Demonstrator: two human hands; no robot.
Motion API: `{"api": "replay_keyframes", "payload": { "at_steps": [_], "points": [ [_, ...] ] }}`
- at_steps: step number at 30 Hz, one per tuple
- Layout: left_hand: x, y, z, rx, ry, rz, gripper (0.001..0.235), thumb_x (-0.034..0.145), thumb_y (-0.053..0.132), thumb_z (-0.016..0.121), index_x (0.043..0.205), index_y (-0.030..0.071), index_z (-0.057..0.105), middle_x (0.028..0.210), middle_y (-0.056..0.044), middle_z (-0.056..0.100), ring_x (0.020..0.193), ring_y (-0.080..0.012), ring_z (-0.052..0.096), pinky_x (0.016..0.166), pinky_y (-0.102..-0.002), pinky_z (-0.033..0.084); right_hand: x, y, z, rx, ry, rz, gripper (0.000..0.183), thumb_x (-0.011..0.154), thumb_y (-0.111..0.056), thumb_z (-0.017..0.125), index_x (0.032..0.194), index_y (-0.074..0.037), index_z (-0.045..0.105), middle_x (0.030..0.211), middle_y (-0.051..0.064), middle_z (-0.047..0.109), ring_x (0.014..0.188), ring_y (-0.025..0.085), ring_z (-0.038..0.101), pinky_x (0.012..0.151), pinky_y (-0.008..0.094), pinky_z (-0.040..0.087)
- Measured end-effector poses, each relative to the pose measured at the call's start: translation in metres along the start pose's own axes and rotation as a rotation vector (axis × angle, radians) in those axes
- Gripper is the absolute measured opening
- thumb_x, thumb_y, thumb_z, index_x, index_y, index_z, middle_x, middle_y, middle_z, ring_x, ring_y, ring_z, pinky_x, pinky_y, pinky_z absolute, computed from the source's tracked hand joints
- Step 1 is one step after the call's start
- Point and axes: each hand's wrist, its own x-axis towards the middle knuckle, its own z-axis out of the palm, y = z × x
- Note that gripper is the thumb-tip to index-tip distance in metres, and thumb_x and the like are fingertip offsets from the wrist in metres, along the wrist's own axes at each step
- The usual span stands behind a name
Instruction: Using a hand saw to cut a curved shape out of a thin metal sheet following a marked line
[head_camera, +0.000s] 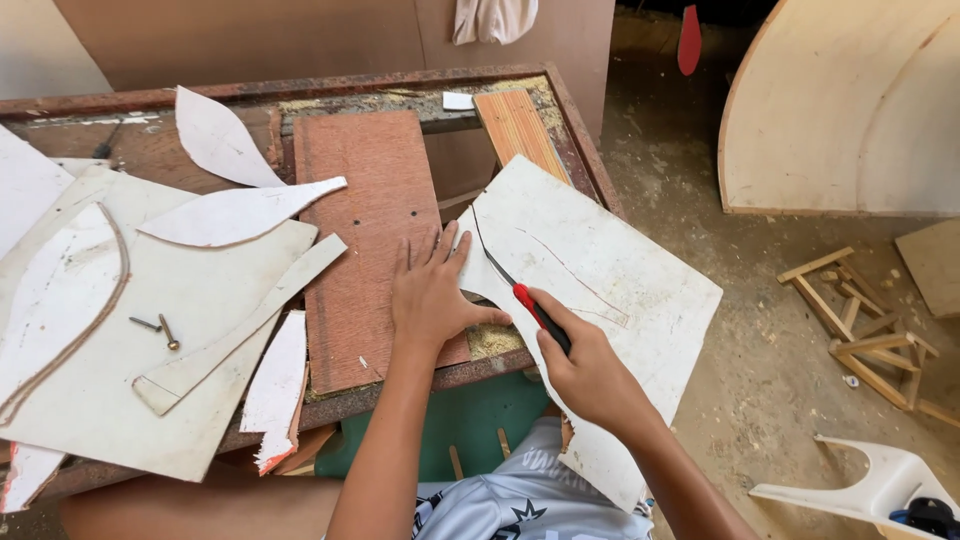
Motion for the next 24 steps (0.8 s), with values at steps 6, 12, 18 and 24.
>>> {"api": "replay_keyframes", "payload": {
  "at_steps": [6,12,18,24],
  "points": [
    [0.003,-0.006,0.011,-0.025,-0.008,-0.009,0.136,0.044,0.096,0.071,0.154,0.02,0.05,0.167,-0.002,0.04,0.155,-0.0267,0.032,0.128,-0.055,0.01,0.038,0.024,0.024,0.013,-0.021,-0.01,0.055,0.101,-0.005,0.046,0.156,-0.001,0.043,0.148,0.032,0.052,0.138,0.05,0.048,0.111,0.06,0.041],
    [0.006,-0.007,0.011,-0.031,0.004,-0.018,0.131,0.051,0.1,0.066,0.153,0.021,0.051,0.166,-0.004,0.041,0.154,-0.0262,0.033,0.128,-0.054,0.013,0.055,0.028,0.028,0.027,-0.005,0.004,0.055,0.101,-0.006,0.047,0.156,-0.002,0.043,0.15,0.03,0.052,0.14,0.047,0.048,0.113,0.057,0.04],
    [0.007,-0.01,0.009,-0.047,-0.009,-0.024,0.125,0.061,0.103,0.051,0.154,0.021,0.049,0.167,-0.006,0.038,0.155,-0.0291,0.032,0.128,-0.052,0.014,0.05,0.019,0.042,0.024,0.114,0.005,0.054,0.098,-0.012,0.052,0.152,-0.012,0.053,0.125,0.034,0.068,0.113,0.053,0.066,0.089,0.058,0.054],
    [0.007,-0.008,0.014,-0.052,0.076,-0.046,0.121,0.057,0.097,0.06,0.152,0.022,0.053,0.165,-0.004,0.042,0.154,-0.0273,0.033,0.129,-0.05,0.009,0.078,0.087,0.045,0.409,0.223,0.037,0.048,0.095,-0.011,0.059,0.143,-0.011,0.064,0.059,0.01,0.061,0.047,0.016,0.053,0.042,0.025,0.043]
  ]
}}
